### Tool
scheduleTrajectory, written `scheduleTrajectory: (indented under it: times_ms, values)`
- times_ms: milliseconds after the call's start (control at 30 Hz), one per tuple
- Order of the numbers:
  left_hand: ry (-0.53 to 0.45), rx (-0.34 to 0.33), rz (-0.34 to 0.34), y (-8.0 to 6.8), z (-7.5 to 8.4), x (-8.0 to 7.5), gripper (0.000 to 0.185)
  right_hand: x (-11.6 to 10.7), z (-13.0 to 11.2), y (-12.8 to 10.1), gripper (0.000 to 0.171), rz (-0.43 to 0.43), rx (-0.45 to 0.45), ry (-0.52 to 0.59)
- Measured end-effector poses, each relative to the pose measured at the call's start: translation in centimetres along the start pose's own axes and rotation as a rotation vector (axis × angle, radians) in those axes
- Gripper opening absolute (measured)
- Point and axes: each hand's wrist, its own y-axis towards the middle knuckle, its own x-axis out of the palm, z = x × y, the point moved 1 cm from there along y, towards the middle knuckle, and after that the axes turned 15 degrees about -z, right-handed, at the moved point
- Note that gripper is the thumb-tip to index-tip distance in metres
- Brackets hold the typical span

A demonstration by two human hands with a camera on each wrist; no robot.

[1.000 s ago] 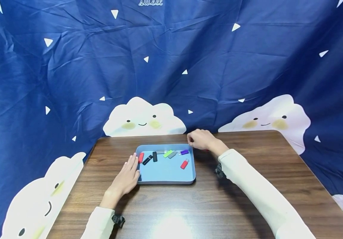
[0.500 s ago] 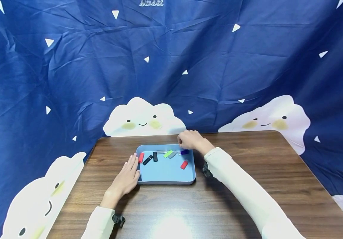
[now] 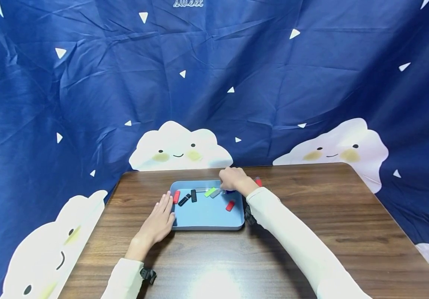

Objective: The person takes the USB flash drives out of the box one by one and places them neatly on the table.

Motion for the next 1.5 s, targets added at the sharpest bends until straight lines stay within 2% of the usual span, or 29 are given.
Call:
scheduleTrajectory:
  times_ms: [200,400,633,867,1100,1267,1500]
  values:
    - [-0.009,0.008,0.012,-0.1,0.0,0.1,0.064,0.8,-0.9,0.6,0.024,-0.031,0.039,-0.02]
    - [0.003,-0.01,-0.007,-0.1,0.0,0.0,0.063,1.3,-1.9,0.7,0.031,-0.031,0.056,-0.047]
    - [0.012,-0.005,0.003,0.0,0.1,-0.1,0.063,1.9,-2.9,0.8,0.037,0.001,0.077,-0.133]
    - [0.006,0.011,0.025,0.0,0.0,0.1,0.063,2.7,-3.7,1.5,0.039,-0.027,0.084,-0.19]
    - [0.009,-0.001,0.002,0.1,0.0,0.0,0.064,2.4,-4.1,1.1,0.022,-0.044,0.028,-0.202]
    - [0.012,0.001,0.002,0.1,-0.1,0.1,0.064,2.0,-4.3,0.6,0.016,-0.07,-0.029,-0.206]
    - [0.023,0.0,0.019,0.0,0.1,0.1,0.063,2.2,-4.0,0.5,0.035,-0.09,-0.045,-0.202]
